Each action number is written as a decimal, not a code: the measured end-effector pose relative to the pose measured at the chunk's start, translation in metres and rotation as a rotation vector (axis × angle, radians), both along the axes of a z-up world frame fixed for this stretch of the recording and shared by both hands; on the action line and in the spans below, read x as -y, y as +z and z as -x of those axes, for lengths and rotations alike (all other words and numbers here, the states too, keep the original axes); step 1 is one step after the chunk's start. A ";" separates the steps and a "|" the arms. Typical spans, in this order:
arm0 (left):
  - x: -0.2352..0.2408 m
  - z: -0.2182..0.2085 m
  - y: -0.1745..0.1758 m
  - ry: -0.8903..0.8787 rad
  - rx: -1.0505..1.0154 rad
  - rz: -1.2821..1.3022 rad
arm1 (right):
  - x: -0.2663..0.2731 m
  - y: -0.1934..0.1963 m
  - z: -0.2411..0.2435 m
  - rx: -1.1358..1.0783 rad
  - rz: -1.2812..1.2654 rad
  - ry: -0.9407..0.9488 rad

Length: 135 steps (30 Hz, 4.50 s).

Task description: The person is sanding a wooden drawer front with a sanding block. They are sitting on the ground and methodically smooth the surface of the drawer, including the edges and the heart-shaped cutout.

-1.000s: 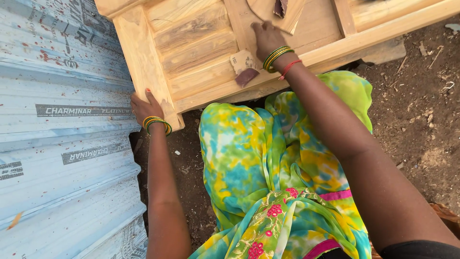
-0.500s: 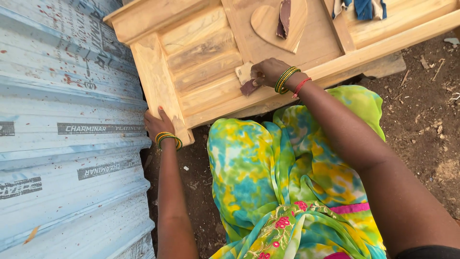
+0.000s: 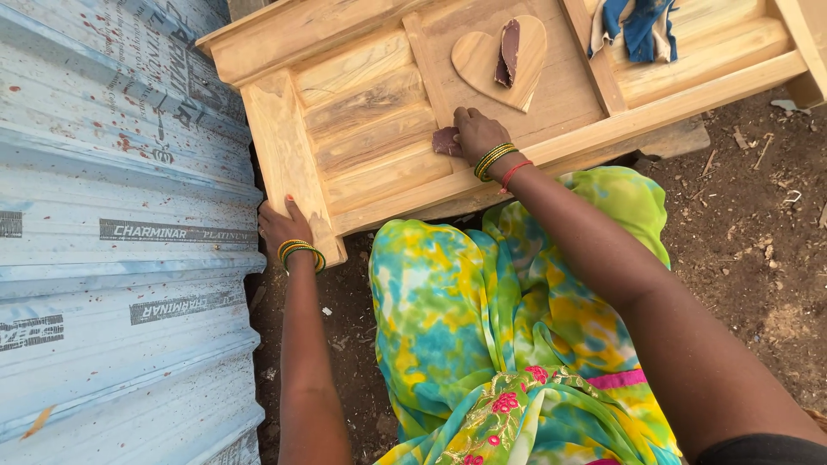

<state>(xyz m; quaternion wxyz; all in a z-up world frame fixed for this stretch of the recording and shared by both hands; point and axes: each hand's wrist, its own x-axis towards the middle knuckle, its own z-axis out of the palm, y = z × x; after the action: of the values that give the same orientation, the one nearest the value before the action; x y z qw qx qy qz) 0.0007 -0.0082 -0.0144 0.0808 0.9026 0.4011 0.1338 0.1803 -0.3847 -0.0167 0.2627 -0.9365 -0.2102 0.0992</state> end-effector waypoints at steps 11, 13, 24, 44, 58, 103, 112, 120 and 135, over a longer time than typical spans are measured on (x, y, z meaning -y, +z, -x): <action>-0.002 0.003 -0.003 -0.011 0.021 0.012 | -0.014 -0.016 0.007 0.116 0.129 -0.160; -0.005 0.003 -0.005 -0.015 0.018 0.012 | -0.014 -0.016 0.005 0.196 0.049 -0.174; -0.007 0.003 -0.010 -0.038 0.028 -0.035 | 0.016 -0.002 -0.009 0.108 -0.066 0.274; -0.003 0.000 -0.003 0.000 -0.016 -0.017 | 0.010 0.019 0.003 -0.033 0.070 0.171; 0.001 0.002 -0.001 -0.003 0.000 0.003 | -0.001 -0.010 0.019 0.182 0.071 0.076; -0.007 0.005 0.005 -0.016 -0.029 -0.027 | 0.008 0.007 0.058 0.513 0.038 0.121; -0.017 0.004 0.003 -0.005 -0.044 -0.039 | 0.001 0.007 0.058 0.529 0.187 0.258; -0.018 0.006 -0.004 0.014 -0.035 -0.004 | -0.001 0.003 0.087 0.531 0.222 0.225; -0.013 0.004 -0.001 -0.007 -0.026 0.040 | 0.005 -0.001 0.089 0.537 0.182 0.209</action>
<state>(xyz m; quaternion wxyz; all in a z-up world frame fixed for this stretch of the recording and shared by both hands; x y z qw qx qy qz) -0.0034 0.0053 -0.0157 0.0941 0.9039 0.4014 0.1138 0.0912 -0.3898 -0.0175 0.1011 -0.9222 -0.3574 -0.1073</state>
